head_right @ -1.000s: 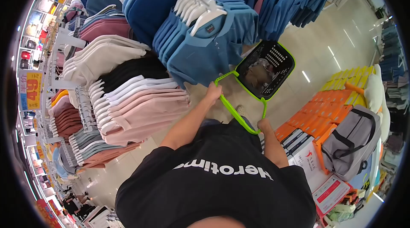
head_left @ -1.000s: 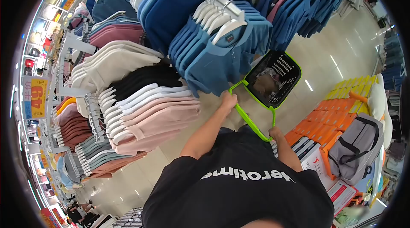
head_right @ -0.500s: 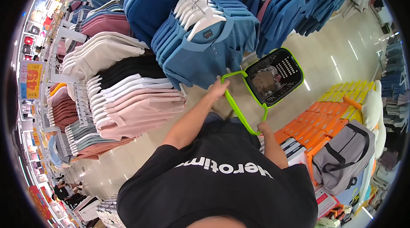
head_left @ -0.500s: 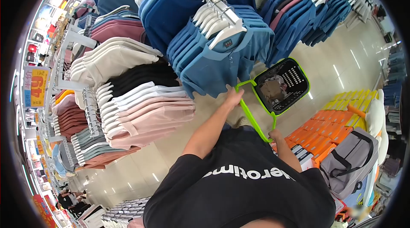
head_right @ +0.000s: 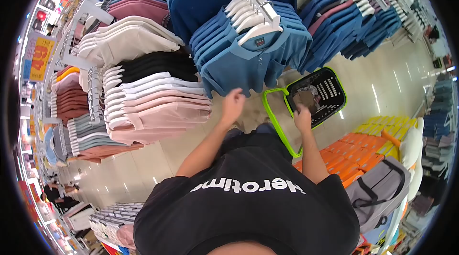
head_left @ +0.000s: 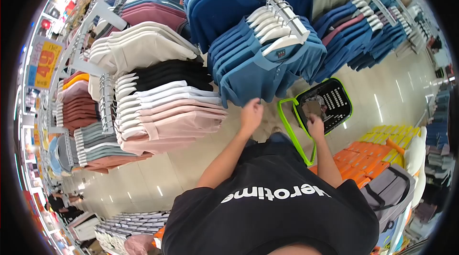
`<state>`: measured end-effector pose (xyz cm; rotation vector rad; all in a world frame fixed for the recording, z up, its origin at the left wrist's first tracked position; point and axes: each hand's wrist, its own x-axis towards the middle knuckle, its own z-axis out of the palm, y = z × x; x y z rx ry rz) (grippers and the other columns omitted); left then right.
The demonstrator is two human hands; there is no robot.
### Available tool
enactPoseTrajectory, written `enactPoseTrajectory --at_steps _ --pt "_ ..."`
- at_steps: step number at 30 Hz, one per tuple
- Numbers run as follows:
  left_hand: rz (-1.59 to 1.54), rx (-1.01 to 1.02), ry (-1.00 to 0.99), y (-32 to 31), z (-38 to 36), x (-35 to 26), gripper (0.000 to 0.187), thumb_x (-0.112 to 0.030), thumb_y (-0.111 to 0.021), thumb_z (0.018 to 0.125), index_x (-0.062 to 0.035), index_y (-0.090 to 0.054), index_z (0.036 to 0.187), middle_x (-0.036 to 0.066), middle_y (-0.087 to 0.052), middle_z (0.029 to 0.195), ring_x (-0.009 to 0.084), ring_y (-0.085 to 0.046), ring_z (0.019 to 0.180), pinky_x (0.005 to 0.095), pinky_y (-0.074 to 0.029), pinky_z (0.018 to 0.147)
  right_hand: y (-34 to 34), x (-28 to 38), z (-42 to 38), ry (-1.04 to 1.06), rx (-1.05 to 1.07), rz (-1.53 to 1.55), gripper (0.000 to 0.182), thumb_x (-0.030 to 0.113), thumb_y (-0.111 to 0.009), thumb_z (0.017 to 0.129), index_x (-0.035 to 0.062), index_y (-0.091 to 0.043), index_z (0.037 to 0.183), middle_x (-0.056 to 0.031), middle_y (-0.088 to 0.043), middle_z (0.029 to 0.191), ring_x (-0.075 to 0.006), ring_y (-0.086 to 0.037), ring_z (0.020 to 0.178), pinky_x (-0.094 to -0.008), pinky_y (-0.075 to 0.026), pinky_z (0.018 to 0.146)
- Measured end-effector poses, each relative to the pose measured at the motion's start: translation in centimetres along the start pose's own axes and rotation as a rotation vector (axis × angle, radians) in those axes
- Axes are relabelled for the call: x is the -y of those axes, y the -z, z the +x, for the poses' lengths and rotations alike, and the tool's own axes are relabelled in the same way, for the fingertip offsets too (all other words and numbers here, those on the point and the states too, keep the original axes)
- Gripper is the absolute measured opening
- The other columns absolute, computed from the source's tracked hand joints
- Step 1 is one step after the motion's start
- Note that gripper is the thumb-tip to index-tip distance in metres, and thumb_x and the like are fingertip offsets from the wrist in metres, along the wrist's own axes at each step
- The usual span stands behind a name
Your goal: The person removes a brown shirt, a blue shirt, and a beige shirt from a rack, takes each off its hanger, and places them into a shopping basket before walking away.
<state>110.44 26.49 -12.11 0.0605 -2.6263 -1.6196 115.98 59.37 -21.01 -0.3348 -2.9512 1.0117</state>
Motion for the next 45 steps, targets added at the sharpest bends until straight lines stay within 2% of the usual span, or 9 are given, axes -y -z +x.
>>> enactPoseTrajectory --at_steps 6,13,17,25,29,33,34,39,45 --pt "0.312 -0.607 -0.346 9.0 3.6 -11.0 0.035 -0.012 -0.07 0.083 -0.0037 -0.061 0.116 0.016 -0.059 0.11 0.0369 -0.055 0.105 0.0447 -0.043 0.093 13.0 16.7 12.8 0.563 -0.53 0.166 0.037 0.003 -0.064 0.08 0.003 -0.06 0.117 -0.0162 -0.06 0.114 -0.0346 -0.057 0.107 -0.0417 -0.046 0.094" --pt "0.391 -0.449 -0.223 8.6 5.0 -9.7 0.028 -0.017 -0.071 0.086 -0.0012 -0.061 0.107 0.02 -0.064 0.093 0.0389 -0.058 0.09 0.0441 -0.046 0.08 15.8 20.8 19.9 0.638 -0.258 -0.017 0.036 0.018 -0.073 0.079 0.0118 -0.063 0.113 -0.0122 -0.06 0.114 -0.0351 -0.056 0.106 -0.044 -0.045 0.092" --pt "0.159 -0.332 -0.192 9.1 3.8 -10.7 0.013 -0.011 -0.067 0.088 -0.0004 -0.062 0.092 0.018 -0.061 0.079 0.0377 -0.059 0.073 0.04 -0.046 0.065 15.2 19.4 22.2 0.743 -0.086 0.159 0.022 0.011 -0.066 0.084 0.004 -0.063 0.105 -0.0152 -0.064 0.102 -0.0351 -0.06 0.097 -0.0407 -0.048 0.086" --pt "0.375 -0.1 -0.454 11.0 1.0 -19.3 0.016 -0.018 -0.067 0.088 -0.0024 -0.065 0.092 0.015 -0.064 0.079 0.0338 -0.061 0.072 0.0413 -0.047 0.065 19.0 19.0 17.0 0.661 -0.184 0.313 0.015 0.003 -0.063 0.082 -0.0004 -0.062 0.097 -0.0155 -0.062 0.09 -0.032 -0.06 0.088 -0.0373 -0.047 0.08" --pt "0.473 -0.038 -0.342 9.1 -0.4 -18.3 0.023 -0.025 -0.07 0.086 -0.0032 -0.062 0.088 0.017 -0.063 0.079 0.0382 -0.06 0.073 0.0435 -0.048 0.064 18.8 20.4 12.4 0.824 -0.191 0.115 0.013 0.003 -0.065 0.079 0.0024 -0.062 0.091 -0.0109 -0.059 0.085 -0.031 -0.056 0.085 -0.0383 -0.044 0.079" --pt "0.454 -0.084 -0.29 12.3 -3.0 -19.1 0.027 -0.029 -0.07 0.086 -0.0047 -0.058 0.081 0.014 -0.062 0.073 0.0361 -0.061 0.07 0.0441 -0.047 0.061 19.5 23.2 9.4 0.672 -0.294 0.384 0.044 0.014 -0.076 0.073 0.0045 -0.061 0.114 -0.0117 -0.063 0.103 -0.027 -0.059 0.103 -0.0382 -0.044 0.093" --pt "0.417 -0.093 -0.296 13.8 -3.5 -19.2 0.025 -0.026 -0.07 0.086 -0.0039 -0.06 0.083 0.015 -0.061 0.071 0.0353 -0.061 0.067 0.0425 -0.047 0.06 18.9 22.3 9.9 0.555 -0.198 0.546 0.077 0.025 -0.084 0.071 0.0033 -0.048 0.135 -0.0133 -0.06 0.119 -0.0247 -0.056 0.115 -0.036 -0.041 0.102" --pt "0.214 -0.155 -0.233 19.9 -5.7 -21.9 0.018 -0.017 -0.07 0.086 -0.0001 -0.066 0.091 0.018 -0.059 0.067 0.0313 -0.057 0.057 0.0363 -0.044 0.056 15.1 22.2 7.9 0.262 0.564 1.351 0.112 0.043 -0.09 0.063 0.0019 -0.031 0.149 -0.0089 -0.048 0.141 -0.0245 -0.05 0.126 -0.0372 -0.038 0.108" --pt "0.203 -0.148 -0.12 22.6 -5.1 -21.5 0.027 -0.022 -0.062 0.091 0.005 -0.064 0.096 0.02 -0.06 0.071 0.0275 -0.056 0.061 0.0356 -0.045 0.062 10.4 26.5 3.2 0.246 0.932 1.274 0.091 0.022 -0.088 0.065 -0.0016 -0.043 0.141 -0.0096 -0.054 0.134 -0.0233 -0.053 0.121 -0.038 -0.041 0.105"
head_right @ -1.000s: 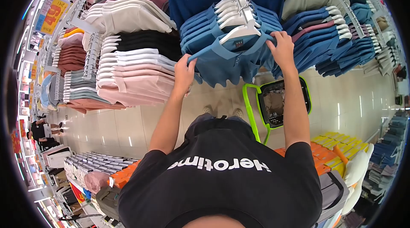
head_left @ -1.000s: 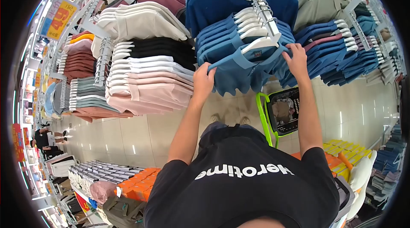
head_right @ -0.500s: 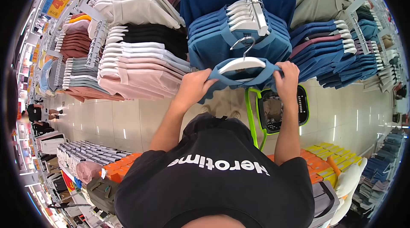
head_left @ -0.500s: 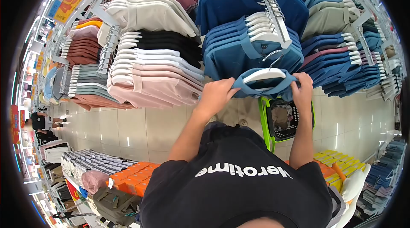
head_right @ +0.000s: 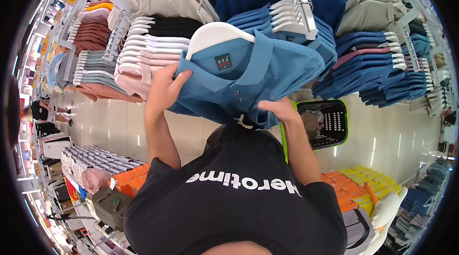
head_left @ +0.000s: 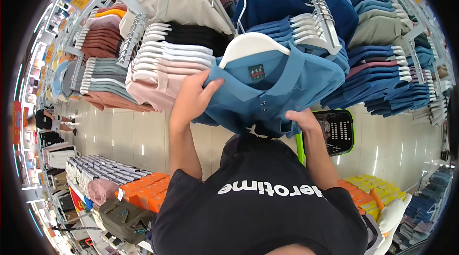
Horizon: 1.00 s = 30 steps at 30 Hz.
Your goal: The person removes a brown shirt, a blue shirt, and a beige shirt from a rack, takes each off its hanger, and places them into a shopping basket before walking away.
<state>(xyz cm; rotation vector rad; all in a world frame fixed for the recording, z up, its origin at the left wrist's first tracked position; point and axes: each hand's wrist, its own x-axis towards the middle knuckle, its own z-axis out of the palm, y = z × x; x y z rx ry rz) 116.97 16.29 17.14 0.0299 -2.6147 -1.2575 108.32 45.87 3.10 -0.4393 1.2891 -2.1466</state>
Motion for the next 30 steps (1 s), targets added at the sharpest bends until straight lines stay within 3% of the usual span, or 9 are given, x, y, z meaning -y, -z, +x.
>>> enactPoseTrajectory --at_steps 4,6,8,10,13,23,26,28,30 --pt "-0.038 0.022 0.081 0.5 0.0 1.6 0.032 -0.025 -0.059 0.093 0.0071 -0.064 0.099 0.02 -0.064 0.075 0.0263 -0.059 0.067 0.0354 -0.047 0.068 -2.8 0.4 0.6 -0.189 -0.097 -0.072 0.098 0.03 -0.088 0.064 -0.0023 -0.04 0.142 -0.0104 -0.052 0.137 -0.0249 -0.051 0.125 -0.0375 -0.038 0.108" --pt "-0.062 0.022 0.091 0.3 -0.1 2.3 0.033 -0.025 -0.059 0.094 0.0079 -0.064 0.1 0.019 -0.065 0.077 0.0256 -0.061 0.068 0.035 -0.048 0.069 -3.1 0.5 0.6 -0.226 -0.13 0.075 0.095 0.028 -0.085 0.067 -0.0036 -0.038 0.143 -0.0119 -0.05 0.139 -0.0251 -0.05 0.125 -0.0374 -0.039 0.107" --pt "-0.093 0.031 0.129 -0.3 0.0 3.6 0.035 -0.026 -0.059 0.094 0.0082 -0.065 0.099 0.018 -0.066 0.076 0.0232 -0.061 0.069 0.0347 -0.048 0.069 -2.6 0.2 0.5 -0.216 -0.08 0.11 0.092 0.023 -0.082 0.069 -0.0041 -0.036 0.144 -0.0126 -0.049 0.14 -0.0255 -0.051 0.124 -0.0374 -0.041 0.106" --pt "-0.112 0.036 0.134 -0.6 0.0 4.0 0.035 -0.026 -0.059 0.095 0.0083 -0.065 0.098 0.017 -0.065 0.075 0.0218 -0.061 0.068 0.0344 -0.048 0.068 -2.6 0.4 0.8 -0.122 -0.043 -0.075 0.082 0.013 -0.079 0.072 -0.0054 -0.04 0.141 -0.0136 -0.053 0.134 -0.0236 -0.054 0.118 -0.0357 -0.045 0.102" --pt "-0.101 0.057 0.146 -0.8 0.3 5.2 0.037 -0.028 -0.059 0.095 0.0085 -0.065 0.096 0.016 -0.065 0.073 0.0192 -0.06 0.067 0.0336 -0.048 0.067 -3.8 1.9 0.9 -0.218 -0.088 -0.011 0.079 0.01 -0.078 0.073 -0.0055 -0.04 0.14 -0.0144 -0.055 0.133 -0.0244 -0.056 0.117 -0.0359 -0.046 0.101" --pt "-0.17 0.043 0.152 -1.9 1.5 5.5 0.038 -0.029 -0.06 0.096 0.0083 -0.065 0.094 0.012 -0.065 0.074 0.0146 -0.058 0.067 0.031 -0.048 0.066 -4.1 2.2 0.9 -0.194 -0.159 0.194 0.072 0.007 -0.076 0.075 -0.0056 -0.042 0.137 -0.0157 -0.056 0.128 -0.0257 -0.061 0.108 -0.0374 -0.052 0.093" --pt "-0.201 0.013 0.147 -1.0 1.8 5.9 0.035 -0.027 -0.061 0.096 0.0073 -0.066 0.096 0.01 -0.068 0.078 0.012 -0.058 0.069 0.0299 -0.048 0.066 -2.7 1.6 0.7 -0.265 -0.217 0.159 0.08 0.016 -0.079 0.075 -0.0058 -0.039 0.14 -0.0159 -0.054 0.133 -0.0261 -0.058 0.115 -0.038 -0.048 0.099" --pt "-0.204 -0.034 0.156 0.2 1.5 5.5 0.034 -0.027 -0.062 0.095 0.0068 -0.066 0.097 0.008 -0.068 0.08 0.0106 -0.057 0.071 0.0293 -0.048 0.067 -0.4 0.6 0.3 -0.151 0.012 0.032 0.091 0.028 -0.083 0.073 -0.0056 -0.036 0.144 -0.0156 -0.05 0.138 -0.0258 -0.051 0.125 -0.0377 -0.04 0.107" --pt "-0.208 -0.075 0.165 1.6 1.1 5.3 0.033 -0.026 -0.062 0.095 0.0062 -0.067 0.099 0.006 -0.069 0.081 0.0093 -0.057 0.072 0.0288 -0.048 0.068 1.5 0.1 0.0 -0.226 0.072 -0.025 0.1 0.035 -0.085 0.07 -0.005 -0.034 0.146 -0.0141 -0.047 0.142 -0.0248 -0.044 0.131 -0.0367 -0.033 0.111"
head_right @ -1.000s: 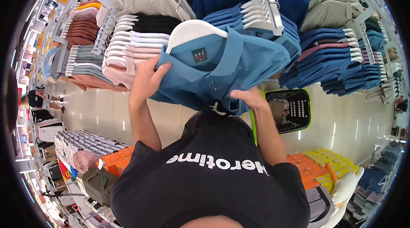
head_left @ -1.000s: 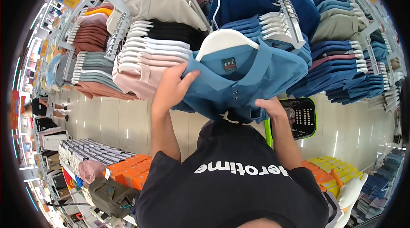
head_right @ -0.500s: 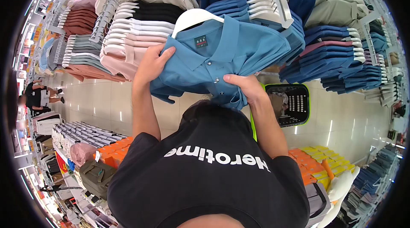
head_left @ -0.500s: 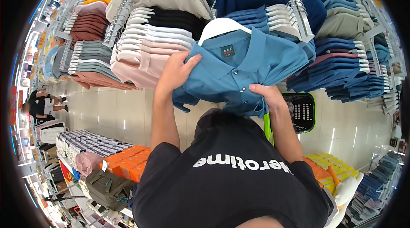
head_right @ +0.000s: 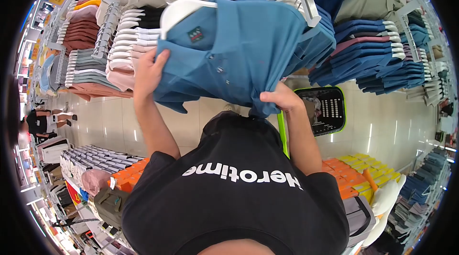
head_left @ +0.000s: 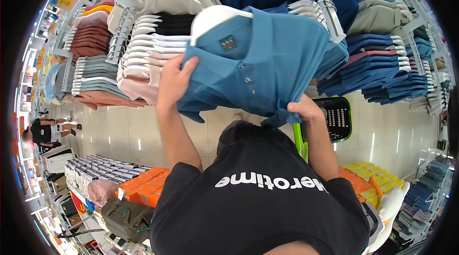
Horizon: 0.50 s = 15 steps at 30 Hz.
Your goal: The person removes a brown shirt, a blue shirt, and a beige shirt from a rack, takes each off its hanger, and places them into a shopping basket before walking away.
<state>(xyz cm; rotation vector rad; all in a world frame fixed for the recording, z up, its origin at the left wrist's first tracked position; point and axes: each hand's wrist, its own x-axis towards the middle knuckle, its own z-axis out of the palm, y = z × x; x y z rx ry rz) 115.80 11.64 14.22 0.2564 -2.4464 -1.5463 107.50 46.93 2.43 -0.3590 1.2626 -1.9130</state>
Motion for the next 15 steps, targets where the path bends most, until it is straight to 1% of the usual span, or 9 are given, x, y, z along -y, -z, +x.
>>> enactPoseTrajectory --at_steps 2,4,6,7,8,10,11,14,15 --pt "0.049 -0.12 0.013 1.6 -0.3 0.0 0.032 -0.026 -0.063 0.096 0.0056 -0.068 0.101 0.005 -0.069 0.082 0.0084 -0.057 0.076 0.0274 -0.048 0.07 2.3 -2.1 0.4 -0.123 0.159 -0.175 0.098 0.033 -0.085 0.069 -0.0043 -0.036 0.145 -0.0124 -0.048 0.141 -0.024 -0.045 0.131 -0.0366 -0.034 0.111" --pt "0.118 -0.158 0.008 4.0 -0.8 1.0 0.033 -0.027 -0.062 0.096 0.0056 -0.068 0.103 0.005 -0.069 0.083 0.009 -0.057 0.077 0.0269 -0.048 0.072 1.4 -1.4 0.0 -0.162 0.154 -0.333 0.095 0.031 -0.085 0.067 -0.0052 -0.039 0.143 -0.0138 -0.052 0.138 -0.0245 -0.049 0.127 -0.0354 -0.037 0.108" --pt "0.188 -0.196 0.003 5.6 -1.4 1.1 0.034 -0.027 -0.062 0.096 0.0057 -0.068 0.105 0.005 -0.069 0.085 0.0096 -0.057 0.079 0.0264 -0.048 0.074 2.4 -3.7 -0.2 -0.252 0.021 -0.73 0.091 0.028 -0.083 0.069 -0.0068 -0.04 0.141 -0.0176 -0.054 0.134 -0.0262 -0.052 0.124 -0.0333 -0.039 0.105" --pt "0.148 -0.276 0.002 6.1 -1.7 0.3 0.036 -0.028 -0.062 0.097 0.0062 -0.067 0.107 0.005 -0.069 0.087 0.0102 -0.057 0.081 0.0264 -0.047 0.076 4.8 -7.6 0.2 -0.28 0.029 -0.795 0.078 0.026 -0.081 0.071 -0.0082 -0.048 0.133 -0.0231 -0.06 0.125 -0.0313 -0.059 0.116 -0.0347 -0.045 0.099" --pt "0.107 -0.356 0.001 6.7 -2.0 -0.1 0.038 -0.029 -0.062 0.097 0.0067 -0.067 0.109 0.006 -0.069 0.09 0.0108 -0.058 0.083 0.0264 -0.047 0.078 6.1 -9.6 0.3 -0.281 0.026 -0.791 0.078 0.026 -0.081 0.071 -0.0082 -0.048 0.133 -0.0231 -0.06 0.125 -0.0313 -0.059 0.116 -0.0347 -0.045 0.099" --pt "0.102 -0.452 -0.004 8.1 -2.2 0.1 0.039 -0.029 -0.062 0.097 0.0071 -0.066 0.11 0.006 -0.068 0.092 0.0112 -0.057 0.084 0.0265 -0.047 0.079 6.5 -10.9 0.4 -0.511 0.045 -0.938 0.066 0.026 -0.08 0.072 -0.0083 -0.055 0.122 -0.0259 -0.064 0.115 -0.0355 -0.063 0.107 -0.0388 -0.049 0.092" --pt "0.095 -0.554 -0.01 8.7 -2.3 0.1 0.039 -0.029 -0.061 0.098 0.0075 -0.066 0.111 0.007 -0.068 0.095 0.0116 -0.057 0.086 0.0267 -0.046 0.081 6.6 -11.6 0.1 -0.49 -0.011 -1.038 0.054 0.025 -0.077 0.075 -0.0088 -0.06 0.112 -0.0267 -0.067 0.102 -0.0388 -0.067 0.096 -0.0423 -0.051 0.085" --pt "0.159 -0.561 0.028 9.6 -2.9 -0.1 0.039 -0.028 -0.058 0.1 0.007 -0.065 0.115 0.007 -0.067 0.103 0.0112 -0.058 0.092 0.0251 -0.045 0.085 6.1 -12.3 0.5 -0.367 -0.042 -1.244 0.041 0.021 -0.072 0.079 -0.0094 -0.063 0.105 -0.0197 -0.07 0.093 -0.0291 -0.069 0.083 -0.0378 -0.054 0.075" --pt "0.15 -0.562 0.026 9.4 -2.8 -0.1 0.039 -0.028 -0.058 0.1 0.0071 -0.064 0.116 0.007 -0.068 0.103 0.0119 -0.058 0.092 0.0257 -0.045 0.086 6.0 -12.1 0.9 -0.367 -0.045 -1.24 0.041 0.021 -0.072 0.079 -0.0094 -0.063 0.105 -0.0197 -0.07 0.093 -0.0291 -0.069 0.083 -0.0378 -0.054 0.075"
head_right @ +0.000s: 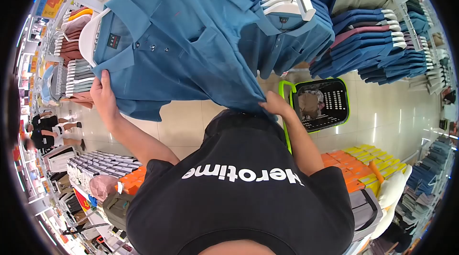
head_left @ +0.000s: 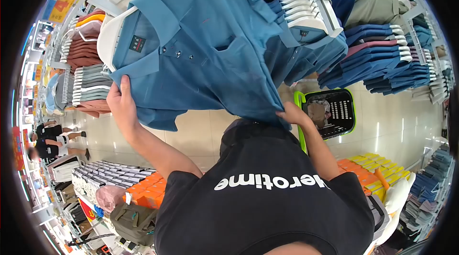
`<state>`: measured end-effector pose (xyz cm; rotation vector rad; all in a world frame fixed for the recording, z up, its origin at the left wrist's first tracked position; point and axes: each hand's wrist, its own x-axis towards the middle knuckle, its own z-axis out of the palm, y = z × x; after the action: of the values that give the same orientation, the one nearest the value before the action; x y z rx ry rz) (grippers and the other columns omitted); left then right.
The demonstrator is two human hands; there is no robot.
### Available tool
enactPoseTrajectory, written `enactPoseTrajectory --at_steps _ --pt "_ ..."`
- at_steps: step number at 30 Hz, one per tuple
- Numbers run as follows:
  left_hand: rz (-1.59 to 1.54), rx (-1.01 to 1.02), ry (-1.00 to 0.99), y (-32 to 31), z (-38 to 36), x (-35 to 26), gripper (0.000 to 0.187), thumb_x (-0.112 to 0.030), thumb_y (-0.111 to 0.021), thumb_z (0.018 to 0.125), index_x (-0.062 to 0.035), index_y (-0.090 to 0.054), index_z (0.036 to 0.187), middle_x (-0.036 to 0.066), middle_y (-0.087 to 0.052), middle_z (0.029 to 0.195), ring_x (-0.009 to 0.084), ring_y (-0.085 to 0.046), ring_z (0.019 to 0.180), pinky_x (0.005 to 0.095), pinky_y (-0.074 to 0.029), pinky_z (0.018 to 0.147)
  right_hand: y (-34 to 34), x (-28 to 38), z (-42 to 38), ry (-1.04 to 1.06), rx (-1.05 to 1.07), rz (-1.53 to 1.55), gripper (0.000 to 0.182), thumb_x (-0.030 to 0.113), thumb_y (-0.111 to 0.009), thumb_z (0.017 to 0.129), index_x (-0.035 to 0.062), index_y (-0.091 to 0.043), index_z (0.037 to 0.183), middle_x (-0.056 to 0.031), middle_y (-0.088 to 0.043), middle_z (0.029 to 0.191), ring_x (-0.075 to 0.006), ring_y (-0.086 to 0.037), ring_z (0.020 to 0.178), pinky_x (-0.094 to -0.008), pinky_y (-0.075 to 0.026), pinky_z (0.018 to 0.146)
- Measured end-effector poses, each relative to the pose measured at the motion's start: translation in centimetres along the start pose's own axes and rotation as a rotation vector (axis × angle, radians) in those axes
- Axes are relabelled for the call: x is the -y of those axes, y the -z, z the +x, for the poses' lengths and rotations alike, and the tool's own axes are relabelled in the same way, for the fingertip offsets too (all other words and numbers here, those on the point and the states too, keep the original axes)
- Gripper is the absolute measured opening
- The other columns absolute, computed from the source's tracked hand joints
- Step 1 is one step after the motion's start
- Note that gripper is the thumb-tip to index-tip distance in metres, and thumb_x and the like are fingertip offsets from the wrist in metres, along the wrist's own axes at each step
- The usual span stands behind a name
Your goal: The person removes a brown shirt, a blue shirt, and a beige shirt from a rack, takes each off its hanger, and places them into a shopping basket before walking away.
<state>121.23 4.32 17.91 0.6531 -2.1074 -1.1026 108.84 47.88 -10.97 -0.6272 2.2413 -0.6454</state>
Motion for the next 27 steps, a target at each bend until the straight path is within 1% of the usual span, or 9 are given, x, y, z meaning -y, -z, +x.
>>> enactPoseTrajectory --at_steps 3,5,6,8,16,20,23,25,27 --pt "-0.042 -0.016 -0.062 -1.1 -1.0 0.0 0.038 -0.029 -0.062 0.098 0.0065 -0.066 0.108 0.006 -0.067 0.093 0.0125 -0.056 0.085 0.0273 -0.045 0.081 1.4 1.2 0.8 0.17 -0.066 0.263 0.034 0.023 -0.065 0.088 -0.0078 -0.063 0.104 -0.0167 -0.07 0.089 -0.0273 -0.068 0.077 -0.0384 -0.053 0.07" --pt "-0.01 -0.002 -0.101 -1.5 -1.6 0.2 0.036 -0.029 -0.062 0.097 0.0063 -0.066 0.106 0.006 -0.066 0.091 0.0124 -0.055 0.084 0.0271 -0.045 0.08 3.7 3.7 -0.3 -0.036 0.051 1.056 0.03 0.024 -0.057 0.096 -0.0031 -0.061 0.11 -0.0135 -0.069 0.094 -0.0239 -0.068 0.082 -0.0374 -0.054 0.066" --pt "0.02 0.008 -0.142 -1.8 -1.8 0.3 0.035 -0.029 -0.062 0.097 0.006 -0.065 0.103 0.006 -0.066 0.088 0.0123 -0.054 0.082 0.0269 -0.045 0.079 5.3 5.4 -1.3 -0.037 0.049 1.056 0.03 0.024 -0.057 0.096 -0.0031 -0.061 0.11 -0.0135 -0.069 0.094 -0.0239 -0.068 0.082 -0.0374 -0.054 0.066" --pt "-0.006 0.025 -0.146 -2.6 -2.3 0.4 0.035 -0.028 -0.063 0.097 0.0057 -0.065 0.102 0.006 -0.065 0.087 0.0121 -0.054 0.081 0.0268 -0.044 0.078 7.8 8.5 -2.9 -0.047 0.093 1.483 0.03 0.025 -0.049 0.102 0.0 -0.057 0.116 -0.0085 -0.067 0.101 -0.0207 -0.066 0.082 -0.0353 -0.054 0.067" --pt "-0.041 0.048 -0.131 -3.6 -3.2 0.0 0.034 -0.028 -0.064 0.097 0.0056 -0.066 0.105 0.006 -0.067 0.09 0.0115 -0.055 0.083 0.026 -0.045 0.078 6.6 8.4 -1.8 0.031 0.038 1.087 0.04 0.036 -0.047 0.103 0.0004 -0.056 0.12 -0.0095 -0.064 0.113 -0.0189 -0.063 0.099 -0.0361 -0.054 0.082" --pt "-0.057 0.049 -0.133 -4.1 -3.3 -0.1 0.034 -0.027 -0.064 0.097 0.006 -0.066 0.106 0.007 -0.068 0.091 0.012 -0.056 0.084 0.0265 -0.045 0.079 6.0 8.7 -1.6 -0.033 -0.056 1.388 0.043 0.039 -0.045 0.104 0.0012 -0.058 0.118 -0.0091 -0.064 0.11 -0.0179 -0.063 0.095 -0.0349 -0.052 0.081" --pt "-0.073 0.055 -0.102 -4.5 -3.4 -0.2 0.034 -0.026 -0.064 0.097 0.0066 -0.066 0.106 0.008 -0.069 0.092 0.0123 -0.057 0.085 0.0269 -0.046 0.08 5.5 7.7 -1.5 0.011 -0.025 1.318 0.047 0.044 -0.046 0.102 0.0015 -0.058 0.119 -0.0094 -0.064 0.109 -0.0183 -0.062 0.092 -0.0338 -0.051 0.078" --pt "-0.078 0.082 -0.071 -4.5 -3.2 0.2 0.034 -0.025 -0.064 0.097 0.0074 -0.066 0.106 0.009 -0.069 0.093 0.0126 -0.058 0.085 0.0271 -0.046 0.08 4.1 7.1 -2.1 -0.16 0.028 0.989 0.052 0.047 -0.048 0.101 -0.0001 -0.057 0.119 -0.0108 -0.064 0.109 -0.0207 -0.063 0.093 -0.0345 -0.052 0.076" --pt "-0.082 0.06 -0.096 -5.0 -3.4 0.0 0.033 -0.025 -0.063 0.097 0.0067 -0.065 0.103 0.005 -0.066 0.088 0.0103 -0.054 0.081 0.0249 -0.044 0.076 3.0 6.8 -2.9 -0.176 0.09 1.011 0.054 0.047 -0.05 0.1 -0.002 -0.056 0.123 -0.0126 -0.065 0.112 -0.0217 -0.061 0.094 -0.0368 -0.052 0.072"
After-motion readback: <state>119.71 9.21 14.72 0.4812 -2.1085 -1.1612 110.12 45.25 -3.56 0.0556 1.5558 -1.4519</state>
